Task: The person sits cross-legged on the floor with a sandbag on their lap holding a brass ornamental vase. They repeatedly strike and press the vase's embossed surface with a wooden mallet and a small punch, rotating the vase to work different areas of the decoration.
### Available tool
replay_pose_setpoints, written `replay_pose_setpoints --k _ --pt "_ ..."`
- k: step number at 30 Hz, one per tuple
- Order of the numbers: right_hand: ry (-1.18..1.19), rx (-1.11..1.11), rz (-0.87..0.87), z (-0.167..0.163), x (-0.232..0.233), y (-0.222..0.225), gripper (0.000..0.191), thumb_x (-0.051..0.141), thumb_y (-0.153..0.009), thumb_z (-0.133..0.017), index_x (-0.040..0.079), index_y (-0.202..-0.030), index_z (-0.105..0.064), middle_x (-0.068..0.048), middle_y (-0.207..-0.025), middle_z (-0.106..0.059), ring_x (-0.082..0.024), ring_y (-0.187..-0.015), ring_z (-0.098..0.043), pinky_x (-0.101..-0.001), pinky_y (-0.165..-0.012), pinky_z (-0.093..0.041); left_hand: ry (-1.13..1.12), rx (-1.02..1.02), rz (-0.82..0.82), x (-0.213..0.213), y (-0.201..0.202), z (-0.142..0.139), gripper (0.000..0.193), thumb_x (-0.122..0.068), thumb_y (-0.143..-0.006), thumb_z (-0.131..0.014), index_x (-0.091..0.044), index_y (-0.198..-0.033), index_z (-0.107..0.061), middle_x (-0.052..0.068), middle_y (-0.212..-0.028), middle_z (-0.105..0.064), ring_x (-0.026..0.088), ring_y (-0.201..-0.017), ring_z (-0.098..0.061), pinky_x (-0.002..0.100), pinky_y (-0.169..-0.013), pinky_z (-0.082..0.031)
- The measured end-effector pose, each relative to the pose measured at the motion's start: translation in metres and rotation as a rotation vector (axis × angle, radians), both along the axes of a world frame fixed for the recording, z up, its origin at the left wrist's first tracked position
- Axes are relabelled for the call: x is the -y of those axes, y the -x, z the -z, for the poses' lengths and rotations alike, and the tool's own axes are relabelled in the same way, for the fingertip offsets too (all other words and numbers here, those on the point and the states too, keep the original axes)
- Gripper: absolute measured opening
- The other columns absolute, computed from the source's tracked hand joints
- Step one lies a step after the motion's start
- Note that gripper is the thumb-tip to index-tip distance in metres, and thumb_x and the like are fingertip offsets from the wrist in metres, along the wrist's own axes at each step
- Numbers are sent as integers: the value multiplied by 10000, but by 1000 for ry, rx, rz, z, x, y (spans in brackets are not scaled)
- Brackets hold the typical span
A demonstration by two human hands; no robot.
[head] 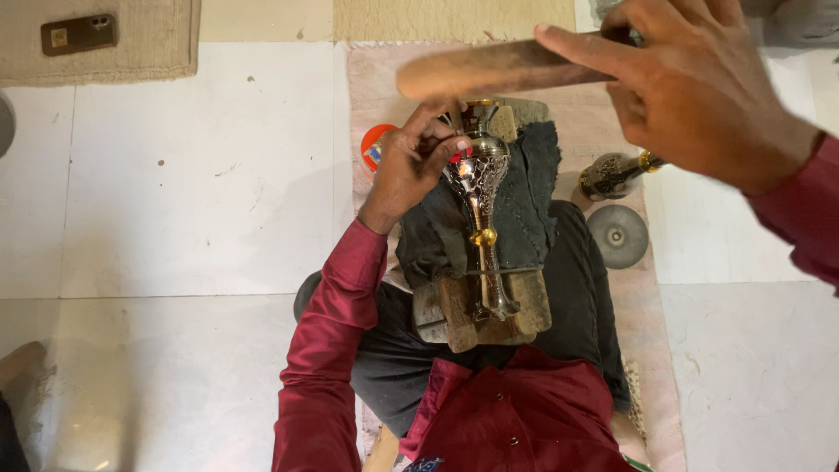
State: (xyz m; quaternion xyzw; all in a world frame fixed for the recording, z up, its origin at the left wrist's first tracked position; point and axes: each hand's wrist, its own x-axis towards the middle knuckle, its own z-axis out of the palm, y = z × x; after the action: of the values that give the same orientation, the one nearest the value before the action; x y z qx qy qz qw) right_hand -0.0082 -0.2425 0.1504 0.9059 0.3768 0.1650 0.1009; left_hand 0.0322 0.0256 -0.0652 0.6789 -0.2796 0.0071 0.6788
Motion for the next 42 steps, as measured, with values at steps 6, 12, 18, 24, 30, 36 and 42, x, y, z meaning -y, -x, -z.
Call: replay_pose_setpoints --k 6,12,18,24,30,36,42 --pt "-206 -171 9 6 -8 2 681 -1 -978 -667 115 -1618 -463 -167 -1216 -564 -284 -1032 -546 -418 -858 -475 40 25 55 0 -3 2 557 60 -1007 -737 -97 -1488 -503 48 -902 -725 60 -852 -672 238 -830 -595" --pt "-449 -346 139 4 -12 7 638 65 -981 -637 184 -1566 -413 -88 -1307 -581 -190 -1038 -560 -386 -870 -479 16 59 70 -3 -4 2 581 70 -1021 -724 -113 -1509 -467 49 -926 -750 62 -850 -687 238 -818 -593" --pt "-431 -348 236 8 -7 9 626 106 -976 -639 209 -1567 -461 -38 -1295 -542 -143 -948 -535 -363 -819 -460 31 107 87 -4 -7 1 630 63 -1004 -687 -120 -1538 -409 54 -1004 -778 77 -903 -740 259 -851 -631" --pt "-385 -277 173 24 -1 9 627 12 -987 -644 99 -1594 -511 -131 -1152 -532 -231 -969 -502 -397 -823 -457 -26 63 126 -6 -10 0 629 83 -1013 -699 -163 -1537 -453 68 -1014 -795 90 -877 -732 253 -795 -606" --pt "-357 -61 49 32 3 14 638 22 -973 -667 170 -1565 -479 -91 -1209 -560 -222 -1044 -549 -404 -902 -458 -5 107 153 -8 -12 -3 636 79 -1013 -703 -167 -1541 -446 75 -1054 -797 94 -923 -764 252 -802 -620" --pt "-72 34 228 56 22 31 662 42 -964 -659 168 -1601 -532 -117 -1125 -632 -240 -933 -565 -425 -874 -453 -65 27 155 -9 -12 -1 564 78 -1034 -708 -123 -1510 -481 87 -1078 -804 104 -946 -762 251 -843 -613" --pt "-265 -266 391 106 41 59 654 83 -964 -669 139 -1599 -520 -147 -1075 -632 -237 -865 -540 -392 -802 -467 85 93 118 -5 -10 0 375 75 -1050 -716 -97 -1375 -642 110 -1134 -770 146 -1007 -739 293 -973 -636"
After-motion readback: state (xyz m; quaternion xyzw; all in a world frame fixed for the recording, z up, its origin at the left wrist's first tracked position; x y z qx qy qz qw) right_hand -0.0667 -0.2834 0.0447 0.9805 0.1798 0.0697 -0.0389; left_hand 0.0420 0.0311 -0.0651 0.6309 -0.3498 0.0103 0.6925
